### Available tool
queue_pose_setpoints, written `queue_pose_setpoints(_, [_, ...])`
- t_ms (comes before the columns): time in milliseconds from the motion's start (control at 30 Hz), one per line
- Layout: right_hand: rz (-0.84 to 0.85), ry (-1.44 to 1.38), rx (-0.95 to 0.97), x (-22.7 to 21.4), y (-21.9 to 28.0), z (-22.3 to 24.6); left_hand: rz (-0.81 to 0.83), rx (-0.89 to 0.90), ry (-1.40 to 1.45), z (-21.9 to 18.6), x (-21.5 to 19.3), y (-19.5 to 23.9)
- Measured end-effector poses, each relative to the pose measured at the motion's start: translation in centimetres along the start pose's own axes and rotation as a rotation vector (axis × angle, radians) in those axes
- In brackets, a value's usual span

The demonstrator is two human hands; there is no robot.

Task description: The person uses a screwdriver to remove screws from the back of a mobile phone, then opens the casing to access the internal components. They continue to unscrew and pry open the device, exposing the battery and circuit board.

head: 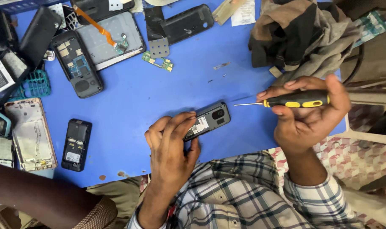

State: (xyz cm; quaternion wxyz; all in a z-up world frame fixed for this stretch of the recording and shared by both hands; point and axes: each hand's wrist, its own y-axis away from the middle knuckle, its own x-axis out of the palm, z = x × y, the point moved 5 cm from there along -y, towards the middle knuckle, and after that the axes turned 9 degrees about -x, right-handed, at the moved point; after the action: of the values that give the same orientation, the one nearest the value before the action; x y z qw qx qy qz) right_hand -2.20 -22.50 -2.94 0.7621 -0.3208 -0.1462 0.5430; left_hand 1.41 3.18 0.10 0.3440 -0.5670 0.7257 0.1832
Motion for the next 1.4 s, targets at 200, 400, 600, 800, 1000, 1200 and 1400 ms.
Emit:
queue_pose_setpoints(200, [0.018, 0.0, -0.024, 0.4, -0.6, 0.2, 0.007, 0.0, 0.004, -0.3, -0.1, -0.4])
queue_pose_setpoints(400, [0.014, 0.022, -0.008, 0.1, 0.0, 0.0, 0.026, 0.018, 0.012, -0.1, 0.1, -0.4])
queue_pose_setpoints(600, [0.008, -0.083, 0.018, -0.4, 0.3, -0.1, 0.024, 0.052, 0.029, 0.1, 0.3, -0.4])
queue_pose_setpoints(800, [0.085, -0.016, -0.018, -0.5, 0.8, 0.2, 0.032, 0.042, 0.027, 0.2, 0.1, -0.2])
queue_pose_setpoints(1000, [0.117, -0.034, -0.052, 0.2, -0.2, 0.8, 0.043, 0.042, 0.005, 0.1, -0.6, 0.2])
queue_pose_setpoints(1200, [0.093, -0.085, -0.049, 2.0, 0.6, 5.1, 0.058, 0.024, 0.062, 0.7, -0.7, 0.1])
queue_pose_setpoints(1400, [0.126, 0.035, -0.035, 2.3, 3.6, 6.7, 0.088, 0.036, 0.049, 0.6, -0.3, 0.4])
